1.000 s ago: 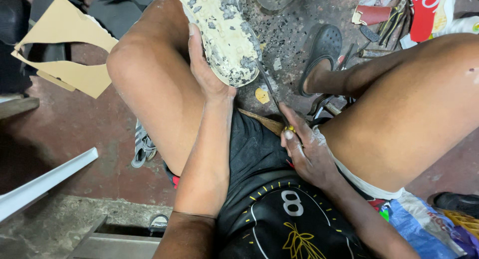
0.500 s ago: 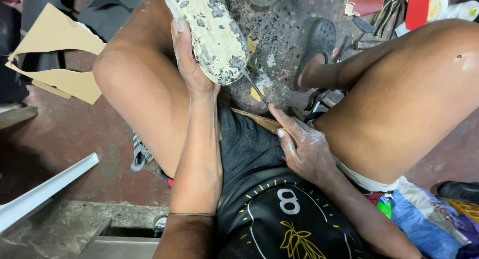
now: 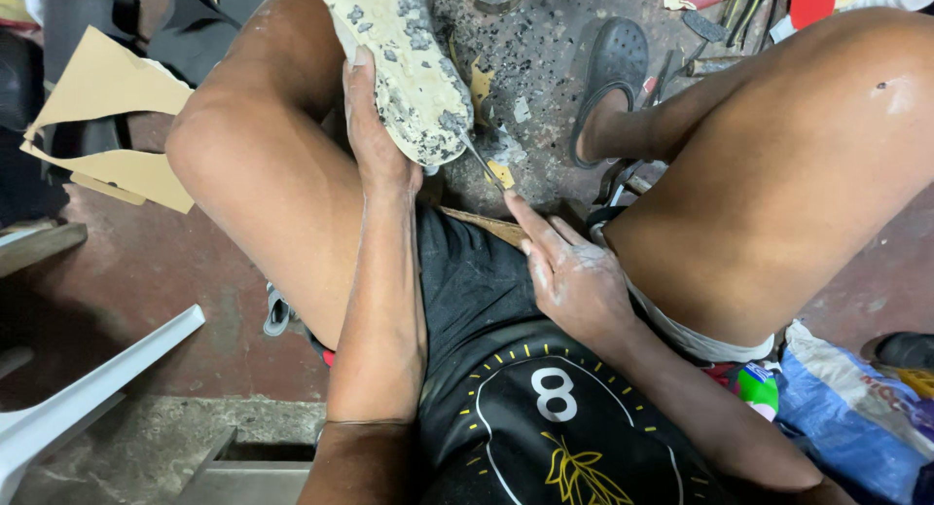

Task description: The person scrapes a shoe sole with a knife and applies a white substance by hand while sitting in a workshop.

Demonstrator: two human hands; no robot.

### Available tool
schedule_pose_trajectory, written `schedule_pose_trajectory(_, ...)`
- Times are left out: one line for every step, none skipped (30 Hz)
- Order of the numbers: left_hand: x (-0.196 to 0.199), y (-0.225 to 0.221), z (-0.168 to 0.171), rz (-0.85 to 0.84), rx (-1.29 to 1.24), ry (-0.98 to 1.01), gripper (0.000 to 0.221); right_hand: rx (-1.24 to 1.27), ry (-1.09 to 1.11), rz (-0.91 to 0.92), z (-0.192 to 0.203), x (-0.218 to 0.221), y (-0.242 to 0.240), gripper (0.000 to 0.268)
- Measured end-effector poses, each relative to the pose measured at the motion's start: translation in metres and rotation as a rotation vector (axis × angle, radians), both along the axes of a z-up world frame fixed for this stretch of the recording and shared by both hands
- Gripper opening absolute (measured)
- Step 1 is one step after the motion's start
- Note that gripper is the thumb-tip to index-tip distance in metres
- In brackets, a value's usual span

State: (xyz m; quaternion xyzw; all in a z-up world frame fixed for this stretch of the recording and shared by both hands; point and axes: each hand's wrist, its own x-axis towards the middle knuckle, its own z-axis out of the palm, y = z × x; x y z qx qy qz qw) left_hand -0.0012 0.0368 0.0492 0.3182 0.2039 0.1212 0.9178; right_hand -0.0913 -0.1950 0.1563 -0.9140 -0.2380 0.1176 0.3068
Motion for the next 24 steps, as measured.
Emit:
schedule_pose_trajectory(-0.002,0.001,-0.001,-0.01,-0.006,0.021,0.049,0.052,-0.034,0.008,0.004,0.001,0.001,0.054)
schedule_pose_trajectory(-0.004,0.001,-0.001,-0.021,-0.013,0.042,0.049,0.103,-0.063,0.024,0.007,0.002,0.002,0.054)
schedule_pose_trajectory(-0.004,0.002,-0.001,-0.037,-0.031,0.058,0.05,0.127,-0.101,0.044,0.009,0.005,0.004,0.054)
schedule_pose_trajectory(-0.004,0.003,-0.001,-0.053,-0.049,0.074,0.051,0.178,0.093,0.014,0.012,0.007,0.005,0.054)
schedule_pose_trajectory(-0.004,0.004,0.0,-0.066,-0.064,0.093,0.052,0.244,0.329,-0.037,0.014,0.008,0.004,0.054)
schedule_pose_trajectory(-0.004,0.003,-0.001,-0.065,-0.073,0.093,0.052,0.312,0.598,-0.117,0.016,0.01,0.003,0.054)
schedule_pose_trajectory(-0.003,0.002,-0.001,-0.06,-0.077,0.095,0.053,0.331,0.644,-0.113,0.017,0.012,0.002,0.054)
schedule_pose_trajectory(-0.003,0.002,-0.001,-0.055,-0.081,0.097,0.053,0.347,0.708,-0.121,0.018,0.012,0.001,0.054)
schedule_pose_trajectory(-0.005,0.004,-0.001,-0.075,-0.059,0.1,0.054,0.34,0.746,-0.133,0.018,0.011,0.002,0.054)
schedule_pose_trajectory(-0.007,0.007,0.0,-0.096,-0.036,0.103,0.054,0.267,0.56,-0.087,0.018,0.009,0.003,0.055)
schedule_pose_trajectory(-0.006,0.007,-0.001,-0.122,-0.019,0.102,0.054,0.205,0.349,-0.039,0.018,0.008,0.004,0.055)
schedule_pose_trajectory(-0.004,0.004,-0.004,-0.124,-0.028,0.111,0.052,0.152,0.192,-0.016,0.017,0.008,0.003,0.055)
schedule_pose_trajectory(-0.003,0.0,-0.007,-0.116,-0.037,0.123,0.05,0.139,0.22,-0.028,0.018,0.007,0.001,0.055)
schedule_pose_trajectory(-0.004,-0.003,-0.01,-0.109,-0.047,0.136,0.049,0.112,0.243,-0.046,0.02,0.007,0.0,0.055)
schedule_pose_trajectory(-0.003,-0.004,-0.012,-0.095,-0.083,0.135,0.048,0.079,0.263,-0.064,0.021,0.008,0.0,0.055)
schedule_pose_trajectory(-0.001,-0.005,-0.014,-0.081,-0.119,0.134,0.048,0.144,0.257,-0.052,0.022,0.012,0.0,0.055)
schedule_pose_trajectory(-0.004,-0.007,-0.016,-0.073,-0.159,0.146,0.048,0.206,0.263,-0.049,0.026,0.011,0.0,0.055)
schedule_pose_trajectory(-0.005,-0.007,-0.018,-0.082,-0.163,0.117,0.048,0.268,0.269,-0.045,0.029,0.011,0.001,0.055)
schedule_pose_trajectory(-0.003,-0.006,-0.019,-0.077,-0.159,0.08,0.048,0.162,0.487,-0.122,0.032,0.014,0.002,0.058)
schedule_pose_trajectory(-0.003,-0.005,-0.019,-0.072,-0.155,0.042,0.048,0.05,0.704,-0.196,0.035,0.016,0.002,0.061)
schedule_pose_trajectory(-0.002,-0.002,-0.018,-0.051,-0.139,0.06,0.049,-0.066,0.917,-0.273,0.037,0.018,0.004,0.064)
schedule_pose_trajectory(0.0,-0.001,-0.017,-0.03,-0.124,0.078,0.049,-0.043,0.912,-0.249,0.038,0.022,0.005,0.063)
schedule_pose_trajectory(0.0,-0.003,-0.016,-0.024,-0.118,0.103,0.05,-0.024,0.913,-0.243,0.039,0.022,0.005,0.062)
schedule_pose_trajectory(-0.001,-0.003,-0.014,-0.047,-0.091,0.063,0.048,-0.005,0.913,-0.238,0.039,0.021,0.003,0.062)
